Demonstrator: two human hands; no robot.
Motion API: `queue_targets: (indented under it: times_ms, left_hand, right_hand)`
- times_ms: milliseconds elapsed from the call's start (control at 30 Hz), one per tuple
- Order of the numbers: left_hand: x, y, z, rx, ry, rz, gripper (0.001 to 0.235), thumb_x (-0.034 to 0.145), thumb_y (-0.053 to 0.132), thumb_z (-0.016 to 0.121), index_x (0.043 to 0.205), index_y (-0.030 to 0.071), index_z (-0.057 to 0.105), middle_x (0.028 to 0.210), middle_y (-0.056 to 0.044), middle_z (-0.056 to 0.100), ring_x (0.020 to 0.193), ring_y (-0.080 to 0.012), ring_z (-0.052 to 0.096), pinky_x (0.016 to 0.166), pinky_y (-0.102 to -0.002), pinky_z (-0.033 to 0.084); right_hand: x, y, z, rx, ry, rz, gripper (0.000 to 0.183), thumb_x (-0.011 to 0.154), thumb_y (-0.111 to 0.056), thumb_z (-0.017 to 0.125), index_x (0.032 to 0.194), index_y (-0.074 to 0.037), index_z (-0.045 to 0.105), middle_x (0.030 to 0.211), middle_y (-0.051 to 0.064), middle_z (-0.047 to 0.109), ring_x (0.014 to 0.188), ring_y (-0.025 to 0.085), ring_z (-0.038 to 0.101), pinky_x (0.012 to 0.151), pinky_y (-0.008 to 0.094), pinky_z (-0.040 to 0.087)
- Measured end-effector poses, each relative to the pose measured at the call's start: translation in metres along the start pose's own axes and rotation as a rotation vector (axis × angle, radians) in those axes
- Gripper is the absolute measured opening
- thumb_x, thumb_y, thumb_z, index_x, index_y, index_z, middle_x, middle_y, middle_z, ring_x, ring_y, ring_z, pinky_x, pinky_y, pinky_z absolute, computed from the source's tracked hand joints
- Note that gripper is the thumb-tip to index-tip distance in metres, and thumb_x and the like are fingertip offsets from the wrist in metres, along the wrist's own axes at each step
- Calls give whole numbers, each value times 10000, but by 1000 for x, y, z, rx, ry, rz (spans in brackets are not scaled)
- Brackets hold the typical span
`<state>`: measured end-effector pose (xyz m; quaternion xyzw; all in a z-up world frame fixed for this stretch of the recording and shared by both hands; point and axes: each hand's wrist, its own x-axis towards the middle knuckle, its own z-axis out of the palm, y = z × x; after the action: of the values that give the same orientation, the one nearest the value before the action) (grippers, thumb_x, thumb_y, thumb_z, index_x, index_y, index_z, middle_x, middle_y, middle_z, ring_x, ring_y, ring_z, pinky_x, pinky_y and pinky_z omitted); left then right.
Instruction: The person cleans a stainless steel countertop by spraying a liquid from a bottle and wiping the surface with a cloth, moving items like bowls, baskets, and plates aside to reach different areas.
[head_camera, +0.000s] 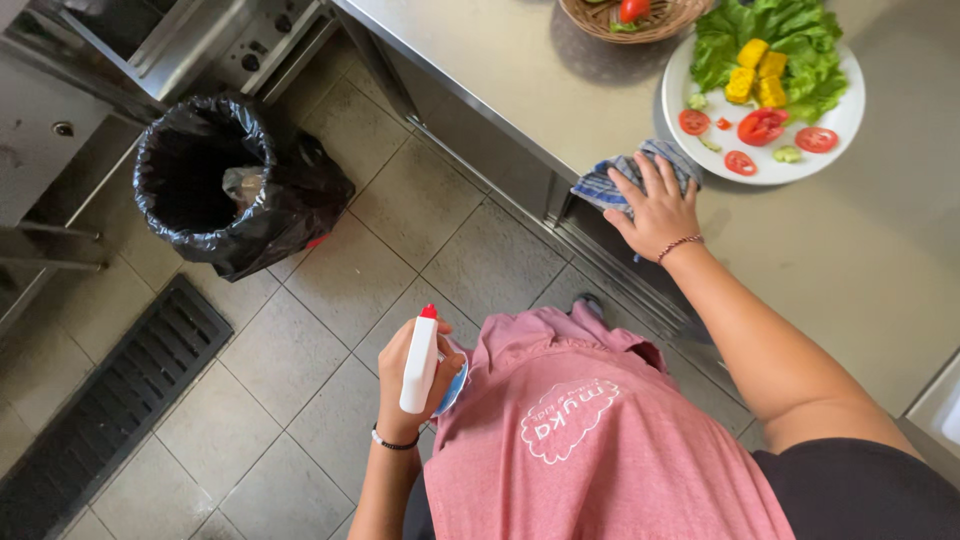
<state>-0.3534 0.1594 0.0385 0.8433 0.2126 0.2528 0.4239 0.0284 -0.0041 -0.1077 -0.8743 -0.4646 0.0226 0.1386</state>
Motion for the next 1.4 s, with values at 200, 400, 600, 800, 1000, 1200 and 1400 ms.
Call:
queue_targets:
  times_ms: [200, 400, 600, 800, 1000, 1200, 1400]
  left_hand:
    - [22, -31, -12, -32, 43, -52, 308, 760, 74, 779, 1040, 39, 658, 765, -37, 648, 649, -164, 621, 636, -286, 513]
    - [87, -70, -25, -12, 48, -92, 345, 730, 71, 802, 1039, 36, 650, 782, -46, 640, 650, -168, 623, 622, -286, 507]
    - [183, -105, -41, 17, 103, -274, 334, 719, 76, 809, 1018, 36, 666, 759, -41, 669, 578, -160, 622, 581, -275, 505]
    - [261, -117, -46, 29, 151, -138, 309, 803, 90, 792, 1071, 30, 652, 818, -43, 667, 677, -158, 639, 695, -275, 533]
    - [311, -137, -52, -32, 87, -119, 321, 779, 61, 786, 1066, 23, 647, 804, -42, 650, 683, -168, 628, 677, -278, 521]
    - [359, -175, -65, -73, 68, -45, 350, 748, 43, 792, 1059, 13, 634, 920, -84, 652, 706, -164, 658, 665, -272, 523]
    - [408, -212, -87, -78, -55, 3, 333, 760, 45, 785, 1065, 23, 651, 805, -41, 654, 689, -172, 652, 665, -283, 517]
  right_hand:
    - [90, -19, 24, -7, 3, -23, 649, 939, -549, 617, 1532, -313, 500, 1666, 127, 319, 1523, 411, 236, 1100, 786, 202]
    - [236, -48, 52, 50, -3, 13, 683, 927, -566, 628, 1544, -313, 479, 1661, 135, 280, 1520, 400, 206, 1094, 786, 180]
    - [378, -97, 78, 54, -85, -25, 726, 906, -616, 606, 1553, -329, 446, 1670, 115, 257, 1531, 381, 181, 1135, 759, 171]
    - [496, -146, 103, 94, -114, -127, 700, 934, -621, 584, 1548, -322, 428, 1676, 100, 225, 1527, 370, 154, 1126, 750, 166]
    - [471, -135, 93, 100, -138, -185, 717, 917, -586, 614, 1552, -306, 434, 1666, 105, 252, 1527, 363, 192, 1103, 755, 185]
    - [340, -84, 43, 32, -192, -99, 757, 845, -638, 602, 1522, -342, 434, 1644, 97, 271, 1487, 369, 235, 1054, 789, 230]
    - [366, -97, 60, -9, -124, 4, 754, 863, -641, 593, 1538, -343, 438, 1654, 112, 283, 1476, 393, 244, 1034, 818, 215]
